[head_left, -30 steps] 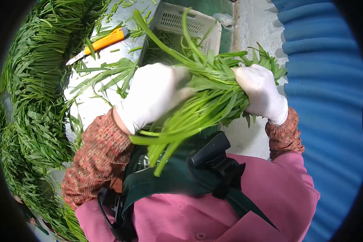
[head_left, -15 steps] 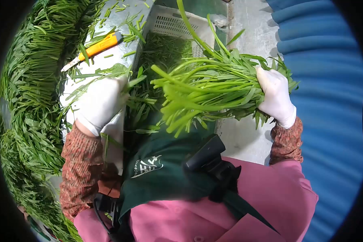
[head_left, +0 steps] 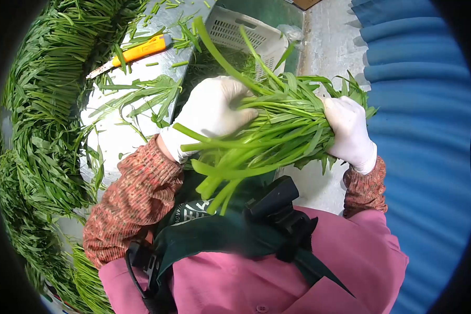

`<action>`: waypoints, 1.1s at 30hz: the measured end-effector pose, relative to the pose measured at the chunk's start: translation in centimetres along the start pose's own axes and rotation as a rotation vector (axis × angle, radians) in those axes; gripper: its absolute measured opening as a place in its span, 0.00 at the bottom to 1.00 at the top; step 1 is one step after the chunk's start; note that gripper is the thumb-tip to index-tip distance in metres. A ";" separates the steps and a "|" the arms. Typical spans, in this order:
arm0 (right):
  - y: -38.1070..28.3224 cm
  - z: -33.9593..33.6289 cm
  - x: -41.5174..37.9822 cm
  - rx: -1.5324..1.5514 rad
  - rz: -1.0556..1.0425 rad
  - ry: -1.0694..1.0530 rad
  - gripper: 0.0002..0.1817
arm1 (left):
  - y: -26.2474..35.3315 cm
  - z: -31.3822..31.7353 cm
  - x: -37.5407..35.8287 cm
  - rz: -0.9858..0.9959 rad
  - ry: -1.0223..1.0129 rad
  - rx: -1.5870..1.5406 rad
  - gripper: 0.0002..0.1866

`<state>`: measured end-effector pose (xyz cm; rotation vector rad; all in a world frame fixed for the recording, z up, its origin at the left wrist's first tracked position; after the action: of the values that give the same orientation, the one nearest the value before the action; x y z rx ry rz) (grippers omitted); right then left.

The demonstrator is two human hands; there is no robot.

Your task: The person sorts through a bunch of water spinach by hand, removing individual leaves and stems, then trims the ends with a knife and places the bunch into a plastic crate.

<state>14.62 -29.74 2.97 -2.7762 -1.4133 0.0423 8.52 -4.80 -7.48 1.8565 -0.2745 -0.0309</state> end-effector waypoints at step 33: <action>2.6 0.4 -2.0 -0.015 0.070 0.149 0.25 | -0.5 -5.5 -1.1 -0.020 0.147 0.041 0.22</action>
<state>15.49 -32.90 2.53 -2.7740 -1.2876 -0.1704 8.42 0.72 -6.40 1.8915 -0.1548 0.0978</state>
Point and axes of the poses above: each hand's wrist, its own x-axis towards the middle knuckle, its own z-axis out of the palm, y = z × x, the point moved 1 cm from there along x, towards the middle knuckle, and after that the axes turned 8 degrees about z, right-handed, at the moved point
